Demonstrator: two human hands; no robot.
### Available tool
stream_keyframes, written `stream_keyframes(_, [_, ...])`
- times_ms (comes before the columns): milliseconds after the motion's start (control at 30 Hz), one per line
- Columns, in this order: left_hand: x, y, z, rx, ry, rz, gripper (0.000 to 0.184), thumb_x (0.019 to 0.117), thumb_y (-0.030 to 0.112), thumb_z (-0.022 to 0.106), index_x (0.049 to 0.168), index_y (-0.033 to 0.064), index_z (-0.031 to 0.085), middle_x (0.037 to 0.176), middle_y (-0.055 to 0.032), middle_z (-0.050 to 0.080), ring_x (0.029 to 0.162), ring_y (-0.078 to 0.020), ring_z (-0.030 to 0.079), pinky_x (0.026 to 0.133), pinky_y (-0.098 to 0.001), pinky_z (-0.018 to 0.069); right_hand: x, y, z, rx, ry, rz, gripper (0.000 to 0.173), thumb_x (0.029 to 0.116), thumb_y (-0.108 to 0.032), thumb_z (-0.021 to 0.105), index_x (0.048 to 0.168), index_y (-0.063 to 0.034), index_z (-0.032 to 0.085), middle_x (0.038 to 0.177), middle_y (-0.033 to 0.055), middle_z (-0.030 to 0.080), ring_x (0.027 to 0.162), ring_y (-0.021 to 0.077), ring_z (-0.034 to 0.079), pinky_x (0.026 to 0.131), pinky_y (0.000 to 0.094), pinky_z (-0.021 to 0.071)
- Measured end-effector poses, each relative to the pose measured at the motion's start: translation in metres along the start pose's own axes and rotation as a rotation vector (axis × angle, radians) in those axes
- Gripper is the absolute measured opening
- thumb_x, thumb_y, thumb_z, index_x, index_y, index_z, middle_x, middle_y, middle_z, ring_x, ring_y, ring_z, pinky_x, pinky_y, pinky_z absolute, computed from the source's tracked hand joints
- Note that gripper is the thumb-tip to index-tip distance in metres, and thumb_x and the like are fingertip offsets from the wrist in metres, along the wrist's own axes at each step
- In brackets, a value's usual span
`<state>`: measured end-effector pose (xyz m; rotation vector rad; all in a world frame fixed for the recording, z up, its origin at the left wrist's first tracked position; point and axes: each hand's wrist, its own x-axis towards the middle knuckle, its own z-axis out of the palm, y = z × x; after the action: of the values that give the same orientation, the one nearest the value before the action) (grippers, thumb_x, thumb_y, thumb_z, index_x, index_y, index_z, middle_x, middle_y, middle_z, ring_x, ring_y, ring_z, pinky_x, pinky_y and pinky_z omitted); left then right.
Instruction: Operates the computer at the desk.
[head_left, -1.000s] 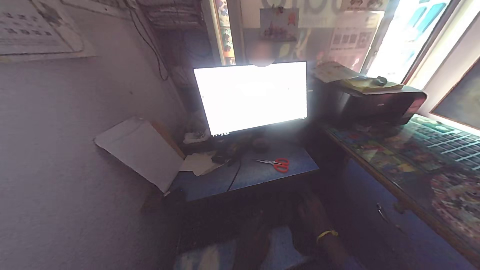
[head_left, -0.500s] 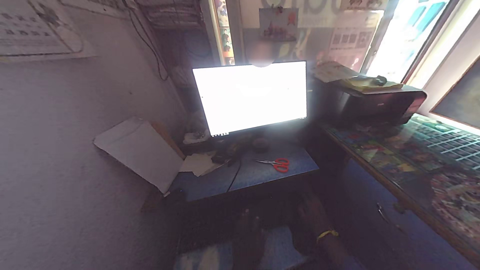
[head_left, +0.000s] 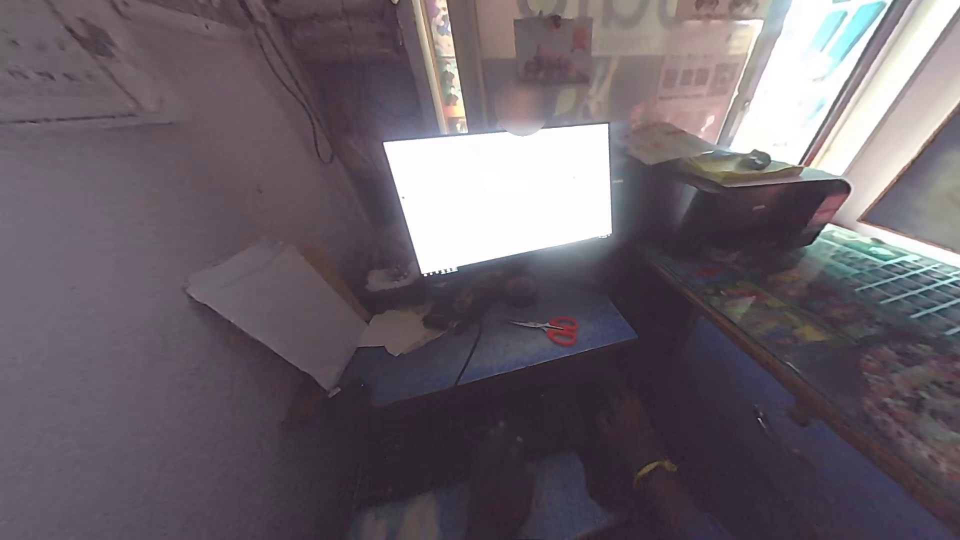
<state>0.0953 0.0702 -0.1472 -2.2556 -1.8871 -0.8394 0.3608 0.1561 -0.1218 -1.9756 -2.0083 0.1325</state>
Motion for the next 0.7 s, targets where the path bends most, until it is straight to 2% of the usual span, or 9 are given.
stream_keyframes(133, [-0.002,0.004,-0.011,0.041,0.074,-0.084,0.052,0.0974,0.039,0.055,0.138,0.0073,0.064,0.15,-0.0234,0.052,0.141,-0.0413,0.047,0.116,-0.0541,0.0383,0.0,-0.001,0.002,0.041,0.029,-0.059,0.06,0.0993,-0.041,0.053,0.151,-0.0111,0.051,0.157,0.0154,0.047,0.146,0.0341,0.044,0.12,0.0509,0.0359])
stream_keyframes(200, [0.0,0.014,-0.025,0.076,-0.019,-0.18,0.05,0.0989,0.046,0.055,0.134,0.012,0.067,0.145,-0.0154,0.059,0.138,-0.0354,0.052,0.114,-0.054,0.041,0.005,-0.003,-0.001,0.077,0.041,-0.073,0.06,0.1003,-0.046,0.051,0.152,-0.0144,0.051,0.159,0.0111,0.045,0.147,0.0303,0.042,0.121,0.0503,0.0353])
stream_keyframes(267, [0.001,0.009,-0.023,0.063,-0.043,-0.204,0.054,0.0969,0.051,0.058,0.126,0.0072,0.071,0.134,-0.0176,0.066,0.129,-0.036,0.059,0.109,-0.0538,0.0454,0.007,-0.008,-0.009,0.123,0.03,-0.054,0.06,0.0993,-0.044,0.054,0.15,-0.0117,0.052,0.161,0.0115,0.043,0.148,0.0295,0.041,0.121,0.0491,0.0351])
stream_keyframes(300, [0.012,0.017,-0.048,0.075,-0.239,-0.248,0.058,0.098,0.049,0.058,0.136,0.0052,0.064,0.143,-0.0179,0.06,0.137,-0.0348,0.052,0.115,-0.0507,0.0402,0.007,-0.009,-0.013,0.127,0.024,-0.046,0.061,0.0997,-0.043,0.055,0.151,-0.0093,0.051,0.162,0.0129,0.041,0.149,0.0302,0.039,0.123,0.0489,0.0336])
stream_keyframes(333, [0.037,0.036,-0.086,0.152,-0.632,-0.303,0.06,0.1047,0.046,0.05,0.153,0.0112,0.046,0.161,-0.0111,0.041,0.151,-0.0285,0.034,0.123,-0.0462,0.0279,0.007,-0.009,-0.016,0.126,0.011,-0.035,0.063,0.0999,-0.042,0.056,0.151,-0.0055,0.05,0.162,0.0166,0.039,0.15,0.0326,0.037,0.123,0.0498,0.0319])
stream_keyframes(400, [0.018,0.022,-0.051,0.107,-0.173,-0.009,0.048,0.0999,0.042,0.049,0.131,0.0105,0.068,0.144,-0.0161,0.06,0.142,-0.0395,0.046,0.12,-0.0592,0.0274,0.008,-0.011,-0.021,0.098,-0.039,-0.002,0.062,0.1003,-0.039,0.055,0.149,-0.0015,0.05,0.159,0.0219,0.042,0.15,0.0362,0.037,0.123,0.0517,0.0316])
stream_keyframes(567, [0.014,0.017,-0.089,0.054,-0.197,0.095,0.034,0.1016,0.026,0.054,0.126,0.0098,0.071,0.139,-0.0123,0.064,0.136,-0.0339,0.055,0.115,-0.0514,0.0396,-0.001,0.0,-0.011,0.11,-0.087,-0.09,0.057,0.1012,-0.037,0.057,0.146,-0.0011,0.054,0.157,0.0223,0.044,0.149,0.0379,0.038,0.123,0.0527,0.0299])
stream_keyframes(633, [0.007,-0.006,-0.091,0.154,-0.156,0.038,0.034,0.1019,0.028,0.054,0.128,0.0137,0.071,0.136,-0.0083,0.068,0.13,-0.0288,0.061,0.11,-0.0474,0.0461,0.0,0.005,-0.009,0.116,-0.087,-0.104,0.054,0.1014,-0.036,0.058,0.143,-0.0027,0.058,0.154,0.0216,0.048,0.147,0.0381,0.042,0.122,0.0529,0.0326])
stream_keyframes(700, [0.003,-0.041,-0.097,0.132,-0.168,-0.153,0.041,0.1016,0.032,0.055,0.131,0.0064,0.067,0.134,-0.0138,0.067,0.126,-0.0302,0.062,0.108,-0.0481,0.0481,0.0,0.008,-0.008,0.116,-0.081,-0.102,0.051,0.101,-0.037,0.057,0.141,-0.0057,0.06,0.153,0.0195,0.051,0.145,0.0359,0.044,0.121,0.0509,0.0346])
